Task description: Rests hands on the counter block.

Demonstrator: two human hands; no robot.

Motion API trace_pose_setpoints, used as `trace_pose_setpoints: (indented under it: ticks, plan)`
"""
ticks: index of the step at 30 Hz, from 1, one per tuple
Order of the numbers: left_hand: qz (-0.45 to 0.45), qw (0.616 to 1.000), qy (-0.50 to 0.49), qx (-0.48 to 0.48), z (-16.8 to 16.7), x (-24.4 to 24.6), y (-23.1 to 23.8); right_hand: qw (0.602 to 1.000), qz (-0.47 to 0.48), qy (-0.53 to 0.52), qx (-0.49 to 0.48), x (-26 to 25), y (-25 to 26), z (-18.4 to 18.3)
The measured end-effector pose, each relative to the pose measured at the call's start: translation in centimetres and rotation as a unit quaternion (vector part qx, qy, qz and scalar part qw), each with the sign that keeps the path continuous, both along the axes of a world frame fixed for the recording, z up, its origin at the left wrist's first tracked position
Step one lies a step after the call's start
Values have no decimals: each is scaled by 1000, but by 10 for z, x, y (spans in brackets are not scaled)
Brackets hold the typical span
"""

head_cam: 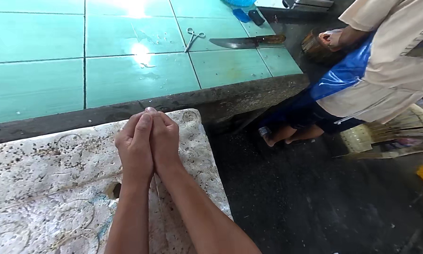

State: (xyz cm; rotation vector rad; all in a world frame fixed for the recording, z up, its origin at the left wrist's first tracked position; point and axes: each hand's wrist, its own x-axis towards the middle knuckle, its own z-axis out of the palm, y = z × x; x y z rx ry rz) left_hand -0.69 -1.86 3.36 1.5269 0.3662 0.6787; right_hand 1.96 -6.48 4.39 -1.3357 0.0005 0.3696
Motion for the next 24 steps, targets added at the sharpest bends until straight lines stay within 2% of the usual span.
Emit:
trace_pose_setpoints:
  ticks: [18,24]
  plan:
    - [-3,1000,21,0,1,-3,-2,1000,1,-7,-18,-5,-5,-3]
    - [-2,1000,10,-15,0,-1,-2,1000,-10,-24,12,-2,-2,1]
